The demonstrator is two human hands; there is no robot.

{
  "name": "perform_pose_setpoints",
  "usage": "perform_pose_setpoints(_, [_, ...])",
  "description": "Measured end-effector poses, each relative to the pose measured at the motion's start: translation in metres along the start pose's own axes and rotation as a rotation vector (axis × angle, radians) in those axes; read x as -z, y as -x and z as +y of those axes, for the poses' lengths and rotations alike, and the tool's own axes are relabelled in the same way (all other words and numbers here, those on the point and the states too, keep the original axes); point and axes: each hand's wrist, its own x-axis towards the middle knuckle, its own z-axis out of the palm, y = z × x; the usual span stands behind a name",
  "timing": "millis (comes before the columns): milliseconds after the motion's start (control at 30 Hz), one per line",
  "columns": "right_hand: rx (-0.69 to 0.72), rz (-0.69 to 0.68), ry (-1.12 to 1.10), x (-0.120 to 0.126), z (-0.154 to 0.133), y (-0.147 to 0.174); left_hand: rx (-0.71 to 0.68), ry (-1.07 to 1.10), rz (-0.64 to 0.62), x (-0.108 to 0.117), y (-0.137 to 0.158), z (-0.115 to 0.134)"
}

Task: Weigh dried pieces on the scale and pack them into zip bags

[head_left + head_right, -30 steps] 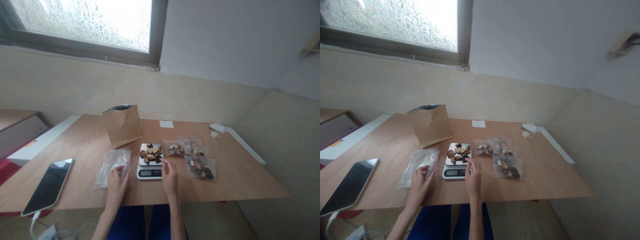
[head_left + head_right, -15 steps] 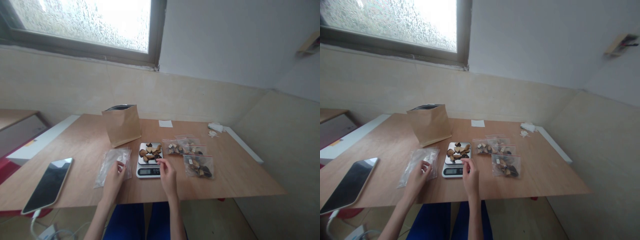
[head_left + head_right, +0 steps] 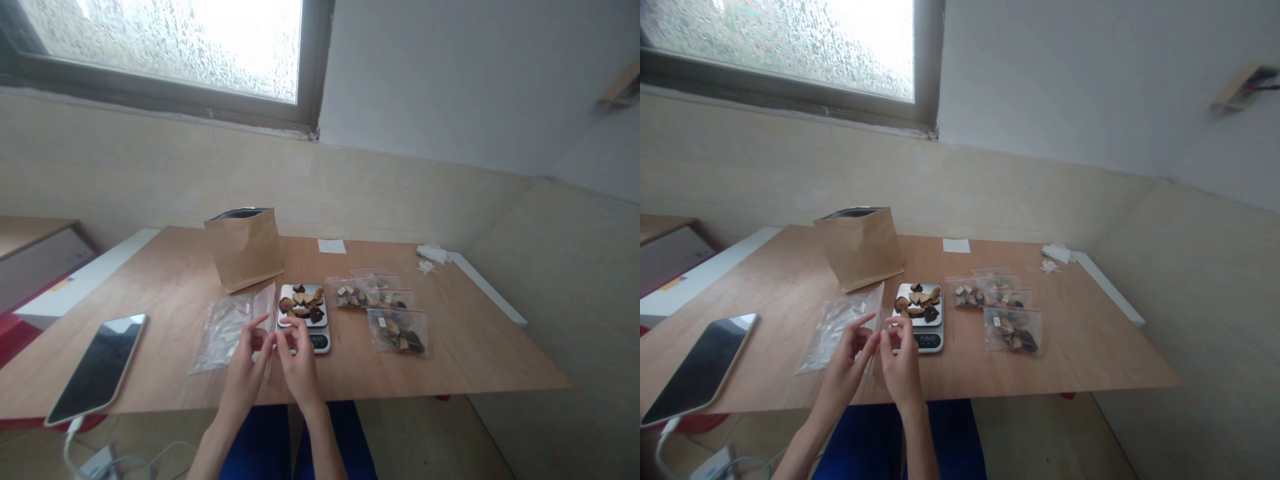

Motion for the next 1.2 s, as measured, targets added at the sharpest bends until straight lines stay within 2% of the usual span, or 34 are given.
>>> perform_pose_setpoints(100, [-0.025, -0.001, -0.034, -0.001, 0.004, -0.001, 0.003, -0.010, 0.020, 0.006, 0.000, 0.004])
perform_pose_setpoints(167, [-0.013, 0.004, 0.007, 0.005, 0.004, -0.002, 0.011, -0.029, 0.079, 0.012, 0.000, 0.005])
perform_pose_setpoints(367, [-0.025, 0.229, 0.124, 0.044, 0.018, -0.012, 0.061, -0.119, 0.310, 0.040, -0.003, 0.011])
perform_pose_setpoints(467, [-0.013, 0.275, 0.202, 0.060, 0.025, -0.014, 0.026, -0.195, 0.426, 0.052, -0.004, 0.016])
perform_pose_setpoints(533, [0.049, 0.286, 0.294, 0.065, 0.027, -0.014, -0.033, -0.270, 0.491, 0.057, -0.005, 0.019])
perform_pose_setpoints(600, [0.130, 0.285, 0.408, 0.064, 0.028, -0.013, -0.100, -0.377, 0.522, 0.059, -0.005, 0.020])
perform_pose_setpoints(733, [0.216, 0.265, 0.629, 0.051, 0.027, -0.012, -0.191, -0.526, 0.489, 0.057, -0.004, 0.015])
perform_pose_setpoints(900, [0.233, 0.246, 0.834, 0.032, 0.030, -0.015, -0.236, -0.575, 0.479, 0.054, -0.003, 0.008])
perform_pose_setpoints(1200, [0.242, 0.290, 1.007, 0.014, 0.042, -0.031, -0.273, -0.656, 0.516, 0.066, -0.003, 0.006])
